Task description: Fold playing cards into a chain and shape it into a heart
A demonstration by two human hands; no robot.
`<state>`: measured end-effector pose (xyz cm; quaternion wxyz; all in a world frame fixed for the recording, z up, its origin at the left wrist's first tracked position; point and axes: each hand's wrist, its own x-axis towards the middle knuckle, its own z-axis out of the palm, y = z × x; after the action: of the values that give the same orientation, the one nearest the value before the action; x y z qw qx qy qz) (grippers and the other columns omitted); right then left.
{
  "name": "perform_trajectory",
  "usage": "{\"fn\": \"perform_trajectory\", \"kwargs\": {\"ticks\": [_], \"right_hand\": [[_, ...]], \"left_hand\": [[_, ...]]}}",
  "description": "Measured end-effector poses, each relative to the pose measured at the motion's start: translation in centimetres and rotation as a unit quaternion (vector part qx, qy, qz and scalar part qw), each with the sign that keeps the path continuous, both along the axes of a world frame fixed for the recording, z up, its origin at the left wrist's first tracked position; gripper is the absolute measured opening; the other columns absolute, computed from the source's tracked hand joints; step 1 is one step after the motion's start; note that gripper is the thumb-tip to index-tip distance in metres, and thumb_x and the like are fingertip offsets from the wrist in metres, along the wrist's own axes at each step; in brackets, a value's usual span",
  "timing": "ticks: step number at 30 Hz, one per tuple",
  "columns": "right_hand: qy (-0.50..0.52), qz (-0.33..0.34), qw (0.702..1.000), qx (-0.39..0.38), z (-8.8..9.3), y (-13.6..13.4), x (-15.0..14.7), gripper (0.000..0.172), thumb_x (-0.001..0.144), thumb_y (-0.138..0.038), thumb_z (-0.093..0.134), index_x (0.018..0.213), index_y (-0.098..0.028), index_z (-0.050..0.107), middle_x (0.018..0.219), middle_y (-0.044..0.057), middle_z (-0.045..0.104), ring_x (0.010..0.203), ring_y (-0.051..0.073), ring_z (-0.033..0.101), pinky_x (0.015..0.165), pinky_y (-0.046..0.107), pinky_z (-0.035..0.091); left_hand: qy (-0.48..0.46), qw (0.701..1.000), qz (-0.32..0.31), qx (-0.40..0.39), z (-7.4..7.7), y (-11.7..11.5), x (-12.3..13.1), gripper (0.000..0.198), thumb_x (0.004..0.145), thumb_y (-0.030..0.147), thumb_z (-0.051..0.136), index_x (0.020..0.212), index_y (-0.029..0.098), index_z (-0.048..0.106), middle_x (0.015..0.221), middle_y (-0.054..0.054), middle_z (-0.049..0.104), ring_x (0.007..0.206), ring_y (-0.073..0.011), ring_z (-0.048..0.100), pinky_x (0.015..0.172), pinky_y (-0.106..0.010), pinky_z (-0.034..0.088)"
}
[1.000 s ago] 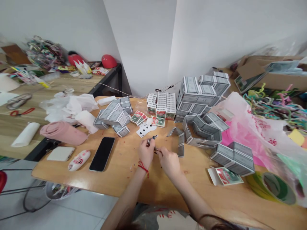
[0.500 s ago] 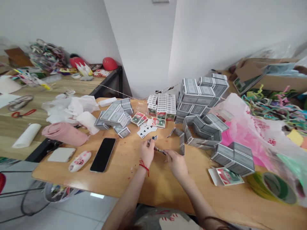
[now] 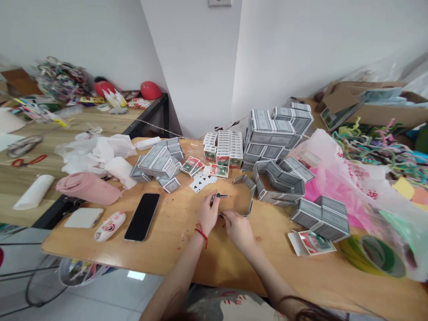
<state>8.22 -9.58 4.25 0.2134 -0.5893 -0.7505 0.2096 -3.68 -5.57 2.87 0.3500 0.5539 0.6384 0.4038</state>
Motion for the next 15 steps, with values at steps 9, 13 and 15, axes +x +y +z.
{"fn": "perform_trajectory", "kwargs": {"ticks": [9,13,15], "right_hand": [[0.157,-0.005,0.986,0.054,1.7,-1.2,-0.4,0.028,0.080,-0.016,0.039,0.103,-0.021,0.055,0.099,0.005,0.062,0.086,0.016,0.059,0.073,0.026,0.048],[0.166,-0.108,0.971,0.133,1.8,-1.0,2.6,0.021,0.080,-0.019,0.042,0.094,-0.021,0.057,0.090,0.005,0.063,0.081,0.015,0.059,0.074,0.029,0.048],[0.151,-0.136,0.963,0.177,1.2,-0.8,4.3,0.020,0.079,-0.018,0.044,0.093,-0.020,0.058,0.091,0.006,0.063,0.090,0.018,0.057,0.083,0.035,0.045]], "left_hand": [[-0.065,0.997,0.029,0.018,-1.4,-1.1,0.4,0.050,0.073,0.006,0.035,0.122,0.018,0.042,0.126,-0.004,0.046,0.117,-0.0146,0.040,0.102,-0.032,0.030],[-0.074,0.997,0.018,0.015,-1.3,-0.1,0.1,0.046,0.072,0.005,0.035,0.113,0.017,0.052,0.120,-0.004,0.051,0.115,-0.0147,0.042,0.102,-0.032,0.029],[-0.077,0.997,0.004,0.009,-1.1,0.7,-0.6,0.043,0.072,0.005,0.035,0.108,0.018,0.056,0.115,-0.003,0.055,0.112,-0.0155,0.046,0.101,-0.034,0.032]]}}
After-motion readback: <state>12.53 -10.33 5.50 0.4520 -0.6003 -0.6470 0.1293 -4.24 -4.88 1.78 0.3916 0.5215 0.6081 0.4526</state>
